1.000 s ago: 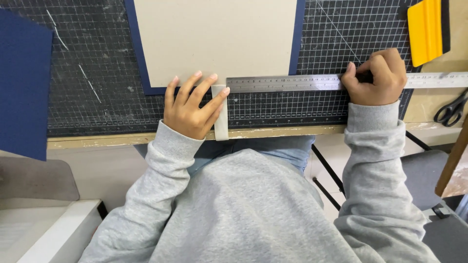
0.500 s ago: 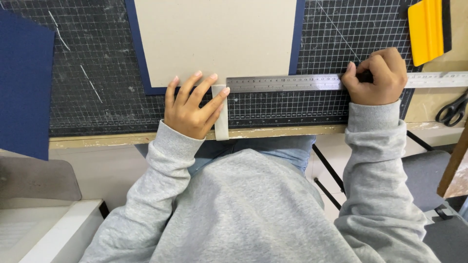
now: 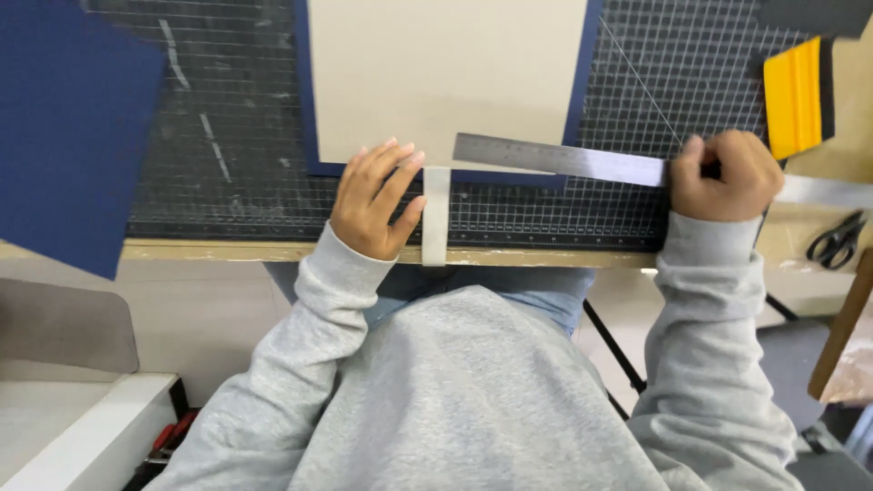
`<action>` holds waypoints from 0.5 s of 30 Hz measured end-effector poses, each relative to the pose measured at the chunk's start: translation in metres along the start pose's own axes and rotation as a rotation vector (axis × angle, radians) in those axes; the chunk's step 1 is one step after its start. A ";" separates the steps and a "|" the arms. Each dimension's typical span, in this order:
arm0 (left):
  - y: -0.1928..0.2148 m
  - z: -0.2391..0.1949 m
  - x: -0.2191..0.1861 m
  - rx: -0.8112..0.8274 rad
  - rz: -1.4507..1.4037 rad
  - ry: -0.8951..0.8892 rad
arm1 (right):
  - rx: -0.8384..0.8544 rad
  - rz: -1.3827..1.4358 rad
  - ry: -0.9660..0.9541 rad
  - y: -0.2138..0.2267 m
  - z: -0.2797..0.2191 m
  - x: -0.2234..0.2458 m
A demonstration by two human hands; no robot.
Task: The person applies adhesive to the edge of a beige paper sheet using a brush, then places a white paper strip along the edge and presses it down. They repeatedly measure and reposition the strip with a metal ruler to ensure alignment.
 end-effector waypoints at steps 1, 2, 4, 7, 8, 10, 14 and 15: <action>0.001 0.000 -0.002 -0.016 0.014 0.002 | -0.011 0.005 0.018 0.014 0.008 0.011; 0.006 -0.001 -0.001 -0.106 -0.085 0.032 | -0.014 0.032 -0.028 0.028 0.013 0.019; 0.014 0.009 -0.018 -0.210 -0.179 0.044 | -0.036 0.056 -0.064 0.062 0.028 0.054; 0.022 0.039 -0.069 -0.223 -0.453 0.079 | -0.118 0.256 -0.053 0.104 0.050 0.124; 0.020 0.051 -0.090 -0.165 -0.719 0.055 | -0.173 0.268 0.017 0.110 0.056 0.146; 0.027 0.070 -0.129 -0.109 -0.977 0.011 | -0.242 0.276 0.099 0.116 0.068 0.194; 0.070 0.072 -0.151 -0.506 -1.430 0.098 | -0.260 0.278 0.274 0.128 0.092 0.295; 0.080 0.066 -0.148 -0.665 -1.553 0.139 | -0.286 0.350 0.349 0.134 0.095 0.315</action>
Point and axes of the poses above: each hand's wrist, its own z-axis towards the middle knuckle, its own y-axis out of the back of the hand, x = y × z, the point moved 5 cm from there along z, towards the middle knuckle, and after that the axes turned 10 degrees about x, right-handed, at the moved point
